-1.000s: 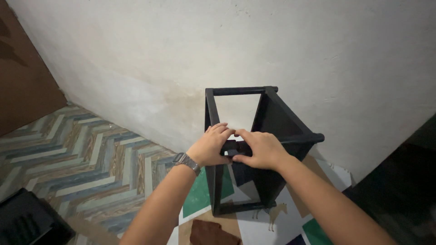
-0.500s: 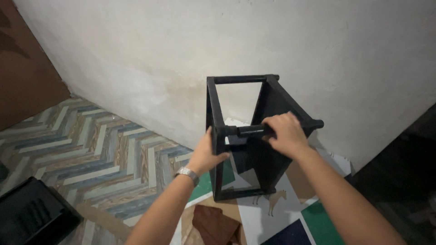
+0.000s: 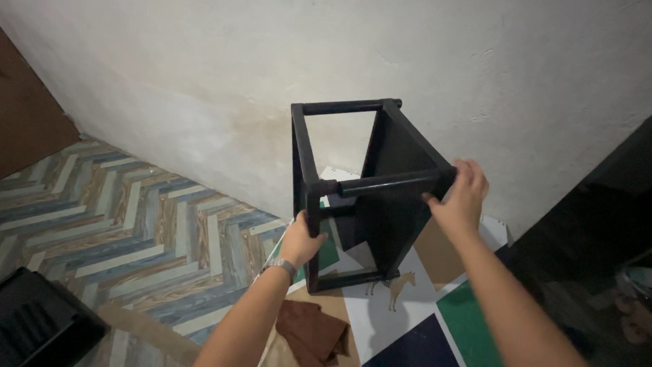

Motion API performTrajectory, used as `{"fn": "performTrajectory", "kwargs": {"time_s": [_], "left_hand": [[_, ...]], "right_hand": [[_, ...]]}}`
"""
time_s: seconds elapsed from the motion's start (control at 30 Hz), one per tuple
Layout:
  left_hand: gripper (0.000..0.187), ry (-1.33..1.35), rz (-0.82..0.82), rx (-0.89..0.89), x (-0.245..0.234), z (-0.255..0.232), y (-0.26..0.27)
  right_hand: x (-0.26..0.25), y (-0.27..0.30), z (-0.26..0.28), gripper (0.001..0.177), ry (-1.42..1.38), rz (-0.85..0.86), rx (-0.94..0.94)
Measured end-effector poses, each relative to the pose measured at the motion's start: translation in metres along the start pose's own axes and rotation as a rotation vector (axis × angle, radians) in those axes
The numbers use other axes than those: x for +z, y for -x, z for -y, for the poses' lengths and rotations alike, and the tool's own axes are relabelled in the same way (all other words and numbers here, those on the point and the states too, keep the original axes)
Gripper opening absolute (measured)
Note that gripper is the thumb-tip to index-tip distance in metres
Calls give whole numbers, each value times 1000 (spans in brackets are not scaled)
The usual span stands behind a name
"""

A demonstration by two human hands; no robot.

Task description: The person wipes a black plastic tray with a brown cloth, then assembles a small black plastic stool by inserting four legs into the tray base. The person lifts and repositions the tray during assembly and places the finished stool on the floor.

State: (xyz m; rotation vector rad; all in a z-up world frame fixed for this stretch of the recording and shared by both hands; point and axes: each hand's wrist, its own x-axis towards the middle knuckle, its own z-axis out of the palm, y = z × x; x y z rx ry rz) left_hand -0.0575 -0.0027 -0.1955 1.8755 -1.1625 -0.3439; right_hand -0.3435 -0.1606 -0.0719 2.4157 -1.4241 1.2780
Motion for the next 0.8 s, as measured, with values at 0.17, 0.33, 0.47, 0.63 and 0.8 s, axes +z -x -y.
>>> {"fn": "performTrajectory", "kwargs": {"time_s": [0.17, 0.33, 0.47, 0.63, 0.8], "left_hand": [[52, 24, 6, -134, 17, 15, 3], [42, -2, -42, -98, 19, 13, 3], [47, -32, -15, -49, 5, 2, -8], [44, -66, -45, 43, -23, -13, -38], [44, -141, -159, 109, -50, -36, -82]], "right_hand": [[56, 17, -38, 106, -358, 62, 494], [109, 32, -78, 62, -471, 255, 428], [115, 22, -75, 55, -360, 181, 347], [74, -11, -40, 45, -150, 184, 233], [34, -42, -6, 49, -87, 78, 74]]}}
